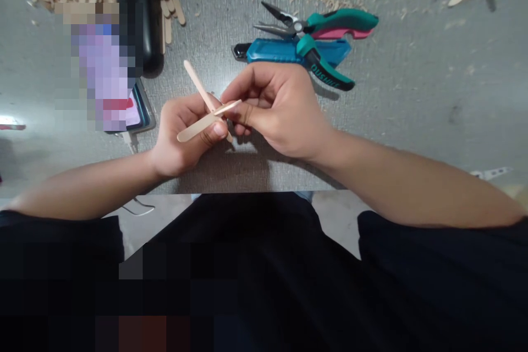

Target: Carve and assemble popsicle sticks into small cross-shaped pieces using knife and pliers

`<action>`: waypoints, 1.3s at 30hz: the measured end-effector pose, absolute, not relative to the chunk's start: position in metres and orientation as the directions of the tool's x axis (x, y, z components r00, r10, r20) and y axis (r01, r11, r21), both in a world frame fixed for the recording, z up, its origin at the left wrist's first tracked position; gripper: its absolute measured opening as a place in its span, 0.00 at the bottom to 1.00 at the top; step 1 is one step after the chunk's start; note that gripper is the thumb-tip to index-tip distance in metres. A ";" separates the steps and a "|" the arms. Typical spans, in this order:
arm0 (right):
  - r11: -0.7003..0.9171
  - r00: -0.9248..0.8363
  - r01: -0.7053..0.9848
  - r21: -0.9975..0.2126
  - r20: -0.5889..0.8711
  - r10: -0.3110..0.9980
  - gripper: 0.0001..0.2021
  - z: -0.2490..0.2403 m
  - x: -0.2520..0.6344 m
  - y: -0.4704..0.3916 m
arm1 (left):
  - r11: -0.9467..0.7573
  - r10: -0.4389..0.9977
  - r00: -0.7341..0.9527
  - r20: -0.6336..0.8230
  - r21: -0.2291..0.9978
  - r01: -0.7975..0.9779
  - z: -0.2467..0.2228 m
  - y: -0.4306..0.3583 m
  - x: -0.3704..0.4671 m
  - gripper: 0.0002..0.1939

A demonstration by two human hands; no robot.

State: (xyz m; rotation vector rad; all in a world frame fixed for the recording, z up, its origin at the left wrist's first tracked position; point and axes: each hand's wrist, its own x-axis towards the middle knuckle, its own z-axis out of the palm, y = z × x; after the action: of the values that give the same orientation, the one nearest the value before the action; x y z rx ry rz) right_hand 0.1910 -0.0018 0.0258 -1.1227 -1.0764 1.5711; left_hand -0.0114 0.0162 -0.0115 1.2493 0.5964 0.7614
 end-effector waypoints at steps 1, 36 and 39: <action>-0.221 -0.189 -0.171 -0.960 -0.188 0.964 0.25 0.026 0.191 -0.002 | 0.133 0.783 0.622 0.008 0.975 -0.180 -0.012 0.016 -0.012 0.24; 0.245 -0.164 0.346 -0.906 0.198 0.966 0.13 0.024 0.194 -0.011 | 0.195 0.824 0.566 -0.020 0.948 -0.251 0.003 0.005 -0.004 0.33; 0.274 -0.154 0.321 -0.907 0.235 0.960 0.12 0.020 0.191 -0.015 | 0.221 0.807 0.588 -0.042 0.947 -0.235 0.003 0.002 -0.004 0.34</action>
State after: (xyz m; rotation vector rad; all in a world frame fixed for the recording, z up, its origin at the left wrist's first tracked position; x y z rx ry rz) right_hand 0.1911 -0.0145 0.0196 -1.1932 -1.6572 0.9049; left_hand -0.0038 0.0025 0.0030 1.1273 0.6155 0.7870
